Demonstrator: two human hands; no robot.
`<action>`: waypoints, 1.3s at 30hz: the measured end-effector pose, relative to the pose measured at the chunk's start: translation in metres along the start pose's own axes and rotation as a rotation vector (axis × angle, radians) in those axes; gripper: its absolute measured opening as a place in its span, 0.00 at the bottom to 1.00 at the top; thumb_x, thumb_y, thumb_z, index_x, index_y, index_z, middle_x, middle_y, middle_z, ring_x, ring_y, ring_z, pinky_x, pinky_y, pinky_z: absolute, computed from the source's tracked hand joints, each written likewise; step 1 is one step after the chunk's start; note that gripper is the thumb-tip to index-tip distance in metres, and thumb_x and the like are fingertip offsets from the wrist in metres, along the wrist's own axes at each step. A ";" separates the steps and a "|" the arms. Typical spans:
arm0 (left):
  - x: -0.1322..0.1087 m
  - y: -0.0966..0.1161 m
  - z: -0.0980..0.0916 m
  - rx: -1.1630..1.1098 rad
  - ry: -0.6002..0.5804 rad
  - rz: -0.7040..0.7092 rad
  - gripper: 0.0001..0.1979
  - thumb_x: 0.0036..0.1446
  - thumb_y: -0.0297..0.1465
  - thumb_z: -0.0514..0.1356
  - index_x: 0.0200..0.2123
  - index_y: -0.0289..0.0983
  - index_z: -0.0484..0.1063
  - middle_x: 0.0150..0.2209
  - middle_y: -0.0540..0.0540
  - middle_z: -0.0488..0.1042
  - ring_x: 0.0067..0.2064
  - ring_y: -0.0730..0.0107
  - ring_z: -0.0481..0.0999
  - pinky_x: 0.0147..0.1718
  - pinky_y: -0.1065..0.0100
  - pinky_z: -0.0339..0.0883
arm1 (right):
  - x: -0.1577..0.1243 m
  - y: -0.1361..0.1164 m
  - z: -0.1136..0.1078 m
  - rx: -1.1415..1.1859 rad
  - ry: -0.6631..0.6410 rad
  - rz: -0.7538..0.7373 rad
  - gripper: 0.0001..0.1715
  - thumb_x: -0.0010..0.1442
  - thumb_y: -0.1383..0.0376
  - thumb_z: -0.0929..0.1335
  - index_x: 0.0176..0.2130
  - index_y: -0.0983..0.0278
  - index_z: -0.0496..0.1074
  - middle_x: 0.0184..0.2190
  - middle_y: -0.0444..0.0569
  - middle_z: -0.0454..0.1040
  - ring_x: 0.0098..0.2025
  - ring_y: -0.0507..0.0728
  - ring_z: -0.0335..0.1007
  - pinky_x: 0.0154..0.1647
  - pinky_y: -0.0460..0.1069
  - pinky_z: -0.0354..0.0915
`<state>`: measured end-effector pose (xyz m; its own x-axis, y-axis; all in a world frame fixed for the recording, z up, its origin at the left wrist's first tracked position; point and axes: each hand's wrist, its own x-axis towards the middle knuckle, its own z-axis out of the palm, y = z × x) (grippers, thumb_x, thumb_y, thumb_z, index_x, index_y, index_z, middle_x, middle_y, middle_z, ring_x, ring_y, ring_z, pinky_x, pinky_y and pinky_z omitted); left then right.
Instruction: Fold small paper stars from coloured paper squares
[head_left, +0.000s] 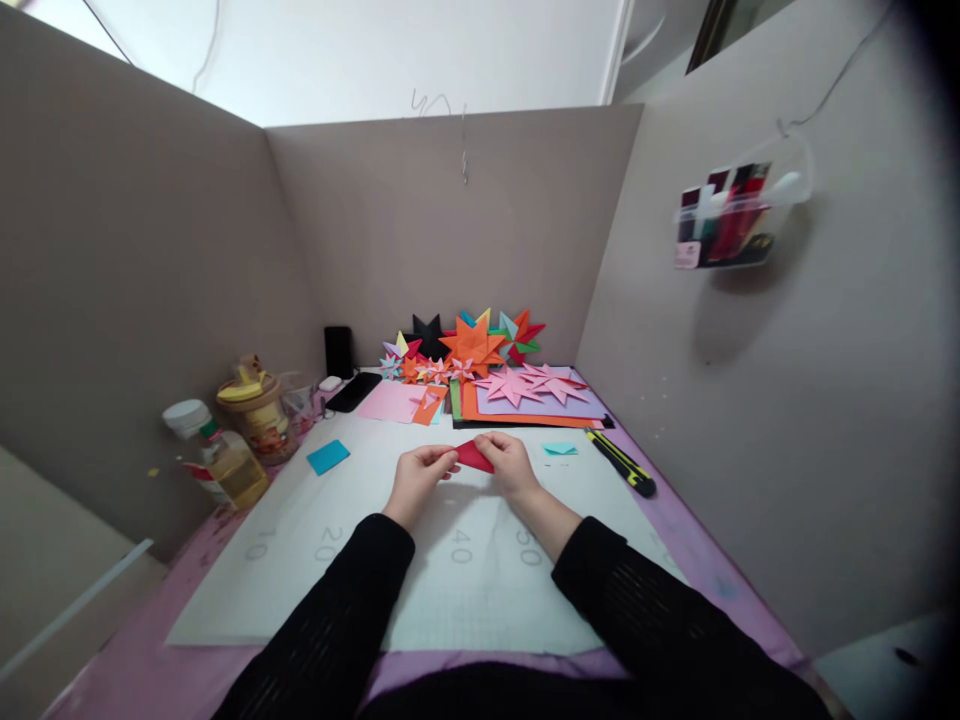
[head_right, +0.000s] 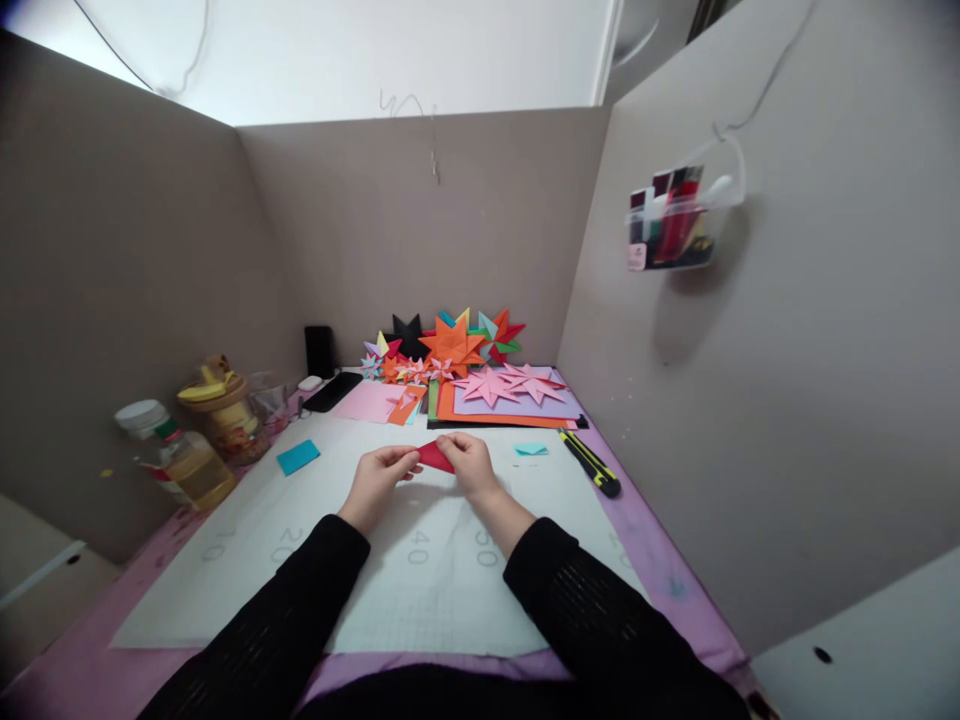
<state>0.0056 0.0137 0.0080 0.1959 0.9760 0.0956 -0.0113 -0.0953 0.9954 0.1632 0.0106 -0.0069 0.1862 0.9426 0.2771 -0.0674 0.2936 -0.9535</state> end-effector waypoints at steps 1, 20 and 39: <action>0.000 0.000 0.000 0.003 -0.001 0.001 0.16 0.44 0.38 0.64 0.32 0.31 0.76 0.25 0.43 0.77 0.28 0.68 0.75 0.27 0.71 0.67 | 0.000 0.001 0.000 0.010 0.002 0.005 0.15 0.49 0.56 0.68 0.23 0.66 0.72 0.19 0.44 0.70 0.23 0.51 0.62 0.25 0.46 0.58; -0.002 0.002 -0.002 0.049 -0.032 0.021 0.14 0.45 0.38 0.63 0.28 0.32 0.75 0.21 0.46 0.74 0.24 0.71 0.73 0.25 0.72 0.64 | 0.000 -0.003 -0.002 -0.027 -0.127 0.003 0.12 0.48 0.58 0.69 0.28 0.65 0.73 0.26 0.46 0.73 0.28 0.53 0.67 0.31 0.47 0.62; 0.000 0.004 -0.003 0.036 0.048 0.094 0.14 0.43 0.38 0.63 0.30 0.33 0.72 0.25 0.47 0.74 0.28 0.71 0.72 0.28 0.70 0.67 | -0.006 -0.018 -0.005 -0.351 -0.083 -0.375 0.07 0.53 0.63 0.67 0.26 0.62 0.73 0.24 0.46 0.69 0.29 0.53 0.63 0.33 0.49 0.61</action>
<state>0.0025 0.0136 0.0115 0.1481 0.9707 0.1893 0.0084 -0.1926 0.9812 0.1684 -0.0017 0.0082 0.0547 0.7963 0.6025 0.3243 0.5565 -0.7649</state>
